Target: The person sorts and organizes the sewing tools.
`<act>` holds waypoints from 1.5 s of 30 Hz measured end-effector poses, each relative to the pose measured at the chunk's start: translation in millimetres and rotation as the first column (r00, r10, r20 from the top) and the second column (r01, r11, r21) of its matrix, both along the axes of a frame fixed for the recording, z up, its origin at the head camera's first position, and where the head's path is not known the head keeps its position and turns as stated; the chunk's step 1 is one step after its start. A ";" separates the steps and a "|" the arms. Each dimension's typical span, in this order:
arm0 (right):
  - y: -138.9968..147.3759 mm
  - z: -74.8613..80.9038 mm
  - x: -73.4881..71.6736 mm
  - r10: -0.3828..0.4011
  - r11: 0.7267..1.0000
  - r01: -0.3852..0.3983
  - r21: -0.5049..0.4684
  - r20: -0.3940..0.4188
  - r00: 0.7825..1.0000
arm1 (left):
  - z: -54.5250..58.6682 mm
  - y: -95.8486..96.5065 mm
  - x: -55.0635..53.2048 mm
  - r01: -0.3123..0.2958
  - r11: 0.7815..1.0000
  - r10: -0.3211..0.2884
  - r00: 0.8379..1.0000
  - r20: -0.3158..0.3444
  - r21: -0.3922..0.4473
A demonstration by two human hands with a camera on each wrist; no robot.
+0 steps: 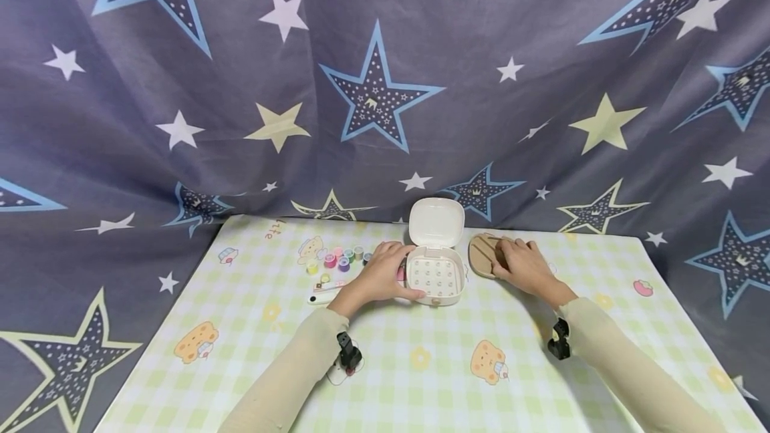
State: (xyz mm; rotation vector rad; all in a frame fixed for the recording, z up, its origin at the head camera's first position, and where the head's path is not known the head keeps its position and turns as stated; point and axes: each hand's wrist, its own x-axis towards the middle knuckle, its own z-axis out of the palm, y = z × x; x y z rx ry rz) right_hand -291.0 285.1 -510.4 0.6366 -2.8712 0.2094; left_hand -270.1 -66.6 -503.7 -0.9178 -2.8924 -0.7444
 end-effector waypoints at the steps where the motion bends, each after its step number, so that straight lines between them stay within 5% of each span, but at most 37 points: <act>1: 0.0 -0.4 0.0 0.001 1.000 -0.001 0.004 0.005 1.000 | 0.0 -0.1 0.3 -0.001 1.000 0.001 1.000 0.000 -0.003; 25: -0.1 4.8 2.5 -0.043 0.999 0.044 -0.009 0.038 0.998 | 0.9 -0.2 2.3 0.007 1.000 -0.007 1.000 -0.023 0.002; 32: -17.3 20.5 5.0 -0.020 0.984 0.035 -0.174 0.087 0.996 | -0.1 -0.1 2.6 0.001 1.000 -0.001 1.000 -0.013 0.006; 35: -30.0 30.5 8.9 0.041 0.936 0.022 -0.352 0.170 0.985 | -0.6 -0.1 2.5 -0.001 1.000 0.001 1.000 -0.010 0.003; 39: -45.7 44.4 14.8 0.117 0.827 0.077 -0.557 0.304 0.945 | -2.0 0.5 0.9 -0.008 1.000 0.008 1.000 0.001 0.000; 45: -61.1 60.1 17.1 0.199 0.671 0.283 -0.686 0.534 0.822 | -3.7 1.2 -1.6 -0.022 1.000 0.023 0.999 0.027 -0.009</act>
